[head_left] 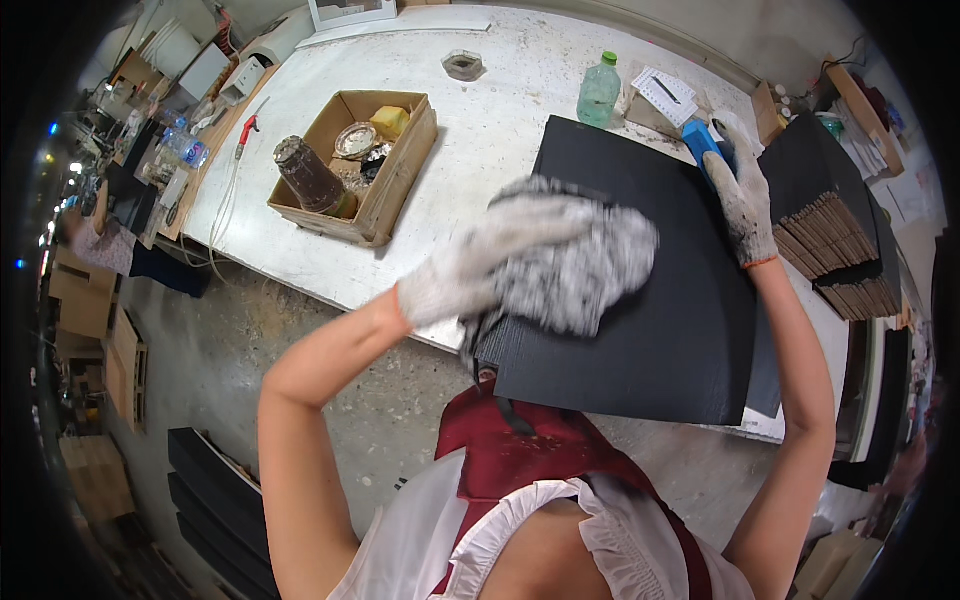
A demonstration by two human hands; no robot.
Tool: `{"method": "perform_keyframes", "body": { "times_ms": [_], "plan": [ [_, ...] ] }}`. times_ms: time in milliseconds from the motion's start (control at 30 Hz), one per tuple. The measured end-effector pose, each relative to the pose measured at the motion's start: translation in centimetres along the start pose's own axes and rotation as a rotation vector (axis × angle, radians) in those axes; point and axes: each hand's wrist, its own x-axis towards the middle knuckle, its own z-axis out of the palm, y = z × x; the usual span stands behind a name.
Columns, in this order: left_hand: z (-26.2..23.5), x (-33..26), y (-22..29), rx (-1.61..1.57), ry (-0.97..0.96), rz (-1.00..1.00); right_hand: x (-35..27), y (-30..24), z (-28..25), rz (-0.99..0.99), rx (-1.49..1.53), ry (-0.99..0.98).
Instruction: The person dips a sponge into a dark liquid and applies it to a wood panel, then wipes the panel surface with a patterned cloth.
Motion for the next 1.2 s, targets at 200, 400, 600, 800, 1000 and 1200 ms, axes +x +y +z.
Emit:
{"method": "perform_keyframes", "body": {
  "times_ms": [200,400,600,800,1000,1200],
  "plan": [
    [-0.5,5.9,-8.2,-0.027,0.277,-0.150,0.2,-0.5,0.1,-0.042,0.063,0.011],
    [-0.4,8.0,-12.2,0.121,0.412,-0.204,0.3,-0.5,0.0,-0.108,-0.032,0.019],
    [-0.4,5.7,-18.6,0.128,0.749,-0.385,1.0,-0.5,0.1,-0.175,-0.149,0.030],
    [-1.5,2.0,-13.8,-0.044,0.402,-0.396,0.3,-1.0,0.6,-0.077,-0.078,0.027],
    [2.0,-0.1,-4.6,0.053,0.352,0.099,0.3,-0.2,0.1,-0.087,-0.090,0.029],
    [2.3,-6.1,0.6,0.035,0.044,0.079,-0.1,-0.1,0.0,-0.043,-0.051,0.025]
  ]
}}
